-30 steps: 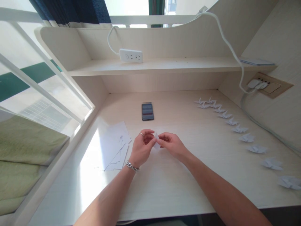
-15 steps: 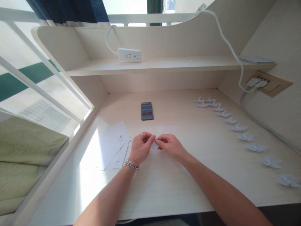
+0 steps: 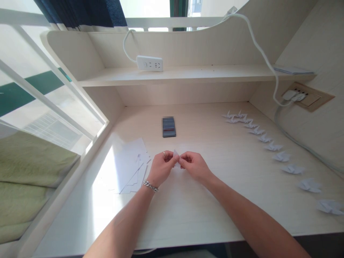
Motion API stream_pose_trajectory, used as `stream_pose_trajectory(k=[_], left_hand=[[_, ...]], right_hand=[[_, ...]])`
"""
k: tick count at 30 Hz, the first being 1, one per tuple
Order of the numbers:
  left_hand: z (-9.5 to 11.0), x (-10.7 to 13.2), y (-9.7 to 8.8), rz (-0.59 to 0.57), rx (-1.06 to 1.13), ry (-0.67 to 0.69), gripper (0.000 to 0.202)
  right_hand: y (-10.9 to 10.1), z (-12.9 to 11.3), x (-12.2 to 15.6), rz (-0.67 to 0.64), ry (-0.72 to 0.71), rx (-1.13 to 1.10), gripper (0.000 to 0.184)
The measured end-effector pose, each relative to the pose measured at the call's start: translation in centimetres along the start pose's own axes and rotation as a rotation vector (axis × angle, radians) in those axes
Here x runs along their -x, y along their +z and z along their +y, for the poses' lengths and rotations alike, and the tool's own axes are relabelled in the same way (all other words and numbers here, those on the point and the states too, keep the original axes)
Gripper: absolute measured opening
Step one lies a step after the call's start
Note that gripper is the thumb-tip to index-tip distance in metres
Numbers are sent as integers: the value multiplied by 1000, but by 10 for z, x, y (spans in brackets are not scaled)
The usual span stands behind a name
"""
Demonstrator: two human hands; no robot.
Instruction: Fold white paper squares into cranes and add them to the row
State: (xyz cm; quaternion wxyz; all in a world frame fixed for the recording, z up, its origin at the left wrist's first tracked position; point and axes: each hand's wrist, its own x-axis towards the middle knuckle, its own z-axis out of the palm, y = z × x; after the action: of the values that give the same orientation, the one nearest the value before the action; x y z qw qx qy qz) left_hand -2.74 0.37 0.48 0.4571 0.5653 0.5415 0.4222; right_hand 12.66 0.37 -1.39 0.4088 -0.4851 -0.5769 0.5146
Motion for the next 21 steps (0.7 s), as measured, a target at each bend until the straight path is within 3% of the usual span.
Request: stream_pose_trajectory(k=[6, 11, 14, 17, 21], left_hand=[[-6, -2, 0, 82, -2, 15, 22], [-5, -3, -3, 29, 116, -27, 24], [-3, -3, -4, 61, 177, -26, 26], [-2, -2, -4, 115, 142, -7, 25], [-2, -1, -3, 136, 61, -4, 23]], right_hand=[[4, 0, 0, -102, 69, -55, 22], [5, 0, 3, -130, 68, 41, 21], [4, 3, 4, -176, 80, 41, 20], [4, 3, 5, -221, 92, -4, 21], [5, 2, 3, -179, 82, -19, 27]])
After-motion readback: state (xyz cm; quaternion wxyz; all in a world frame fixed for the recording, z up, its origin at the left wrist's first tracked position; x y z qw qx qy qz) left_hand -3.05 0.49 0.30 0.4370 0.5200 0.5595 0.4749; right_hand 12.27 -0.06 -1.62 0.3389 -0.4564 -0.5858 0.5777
